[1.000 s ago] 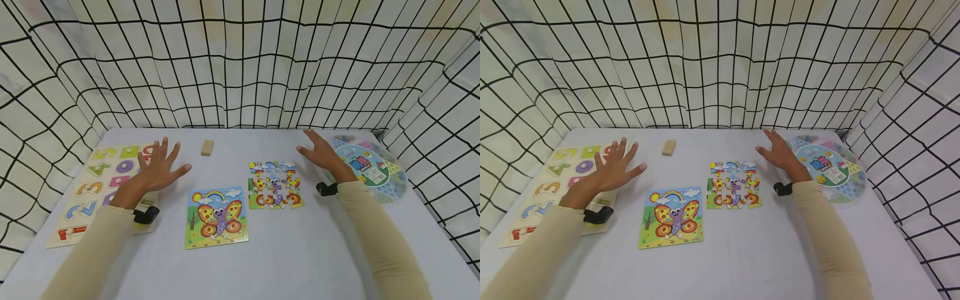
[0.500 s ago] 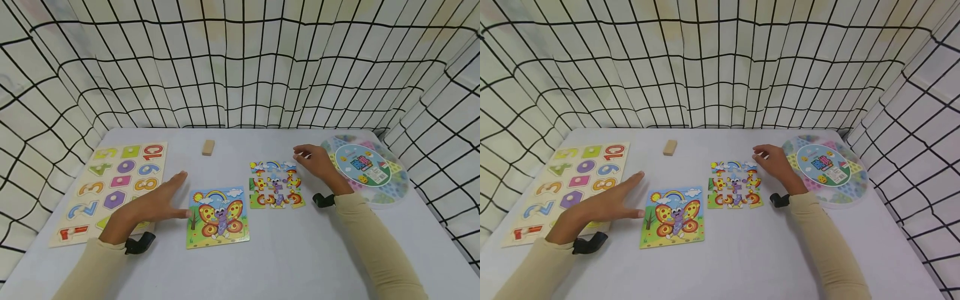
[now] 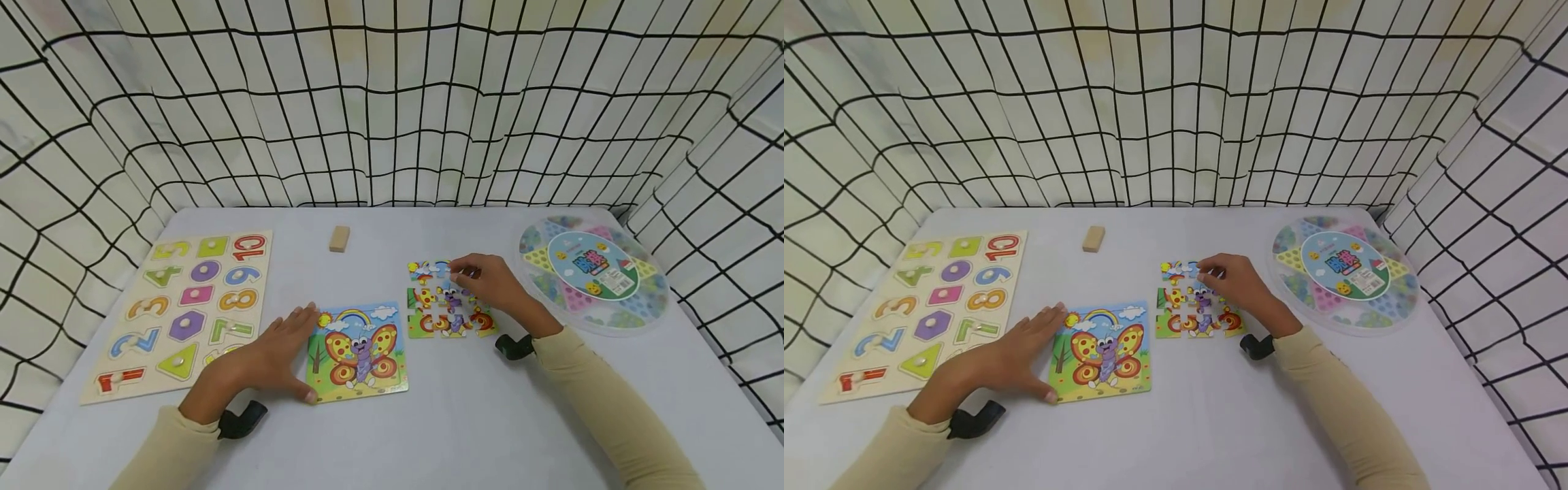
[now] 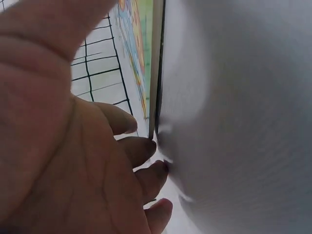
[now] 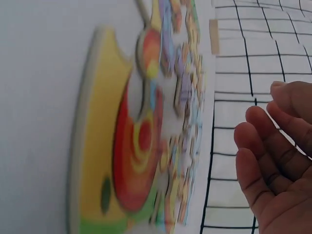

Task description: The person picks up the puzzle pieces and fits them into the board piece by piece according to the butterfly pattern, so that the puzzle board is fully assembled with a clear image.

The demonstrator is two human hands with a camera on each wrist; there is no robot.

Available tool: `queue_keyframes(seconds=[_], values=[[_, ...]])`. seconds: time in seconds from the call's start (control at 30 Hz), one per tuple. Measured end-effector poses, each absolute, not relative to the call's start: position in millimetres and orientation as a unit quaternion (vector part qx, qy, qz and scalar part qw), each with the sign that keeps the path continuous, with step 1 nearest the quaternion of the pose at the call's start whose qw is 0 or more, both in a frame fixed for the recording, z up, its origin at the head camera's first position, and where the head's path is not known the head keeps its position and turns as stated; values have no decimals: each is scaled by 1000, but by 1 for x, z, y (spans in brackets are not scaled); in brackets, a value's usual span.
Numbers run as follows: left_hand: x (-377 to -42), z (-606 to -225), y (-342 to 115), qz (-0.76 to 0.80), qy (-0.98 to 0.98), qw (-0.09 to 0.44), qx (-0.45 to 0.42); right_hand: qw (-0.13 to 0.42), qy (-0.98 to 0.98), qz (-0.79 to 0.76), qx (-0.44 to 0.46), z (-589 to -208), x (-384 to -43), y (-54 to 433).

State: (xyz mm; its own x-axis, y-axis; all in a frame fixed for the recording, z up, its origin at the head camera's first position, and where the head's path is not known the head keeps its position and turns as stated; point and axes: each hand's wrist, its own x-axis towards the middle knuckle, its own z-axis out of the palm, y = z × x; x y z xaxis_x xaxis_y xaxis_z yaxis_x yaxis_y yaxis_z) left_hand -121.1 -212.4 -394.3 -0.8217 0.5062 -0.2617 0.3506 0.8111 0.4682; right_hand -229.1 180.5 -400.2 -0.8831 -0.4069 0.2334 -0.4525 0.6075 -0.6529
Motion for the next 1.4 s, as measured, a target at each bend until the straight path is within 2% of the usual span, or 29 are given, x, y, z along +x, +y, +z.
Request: queue_keyframes(seconds=[0.33, 0.53, 0.77, 1.03, 1.4], values=[[-117, -396, -207, 188, 940, 184, 218, -49, -879, 372, 293, -398, -208, 157], [-121, -393, -204, 197, 940, 180, 214, -49, -880, 374, 288, -398, -203, 150], [-120, -396, -203, 186, 941, 182, 217, -87, -880, 373, 282, -403, -198, 144], [-117, -397, -202, 172, 943, 184, 216, -90, -872, 375, 301, -405, -192, 139], [-115, -392, -200, 173, 944, 188, 210, -120, -876, 373, 280, -407, -191, 133]])
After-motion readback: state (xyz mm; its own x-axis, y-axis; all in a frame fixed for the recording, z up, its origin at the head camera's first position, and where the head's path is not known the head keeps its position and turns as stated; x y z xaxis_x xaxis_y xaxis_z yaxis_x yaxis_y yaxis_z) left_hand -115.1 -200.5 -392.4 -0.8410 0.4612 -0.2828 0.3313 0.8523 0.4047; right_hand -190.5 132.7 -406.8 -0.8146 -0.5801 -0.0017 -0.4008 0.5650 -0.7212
